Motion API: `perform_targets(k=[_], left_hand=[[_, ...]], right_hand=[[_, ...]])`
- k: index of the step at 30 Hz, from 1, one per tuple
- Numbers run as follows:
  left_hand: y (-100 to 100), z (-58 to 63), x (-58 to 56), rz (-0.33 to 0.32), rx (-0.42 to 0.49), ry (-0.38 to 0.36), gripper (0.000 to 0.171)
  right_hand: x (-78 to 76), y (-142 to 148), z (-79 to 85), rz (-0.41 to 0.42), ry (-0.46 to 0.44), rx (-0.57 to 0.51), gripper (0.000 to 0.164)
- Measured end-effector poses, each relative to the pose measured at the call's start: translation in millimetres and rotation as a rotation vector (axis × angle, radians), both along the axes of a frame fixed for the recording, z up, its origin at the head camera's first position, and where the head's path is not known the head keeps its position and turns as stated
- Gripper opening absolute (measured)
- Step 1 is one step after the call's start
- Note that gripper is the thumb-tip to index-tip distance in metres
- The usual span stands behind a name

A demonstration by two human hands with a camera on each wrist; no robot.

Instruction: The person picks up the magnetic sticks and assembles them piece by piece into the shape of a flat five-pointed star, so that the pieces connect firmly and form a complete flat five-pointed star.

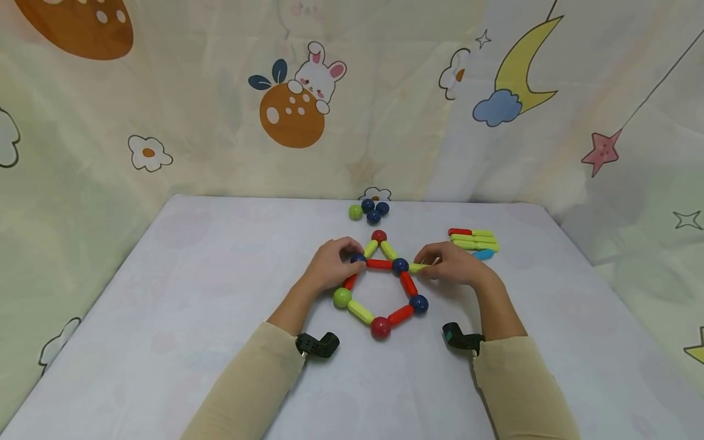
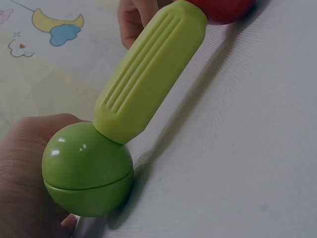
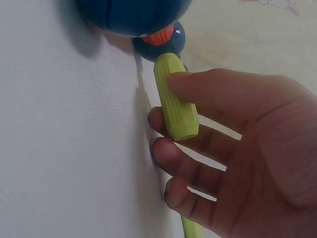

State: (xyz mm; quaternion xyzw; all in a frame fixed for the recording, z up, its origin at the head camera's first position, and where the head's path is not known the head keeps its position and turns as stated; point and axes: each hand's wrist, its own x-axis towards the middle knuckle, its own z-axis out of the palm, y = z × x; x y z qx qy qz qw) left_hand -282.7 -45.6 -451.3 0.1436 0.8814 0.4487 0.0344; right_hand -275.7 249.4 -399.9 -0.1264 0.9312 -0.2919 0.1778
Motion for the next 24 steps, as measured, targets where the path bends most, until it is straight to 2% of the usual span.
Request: perform_targets(k=[8,18,24], left_hand=[[0.8,-0.7,0.9,0.019,0.007,-0.002,0.028],[0.7,-2.5,0.1,0.017,0.014,0.002,0.028],[-0.4,-3.6,-0.6,0.019,0.022,0.008,0.028]], right_hand=[[-0.1,-4.5,-2.3,-0.069,0.092,0.004,0.023],[1.5,-2.0,0.9,-0.072,0.085,0.018,0.027],[4.9,12.5,11.0,-0.069,0.113,0.006,0.033]])
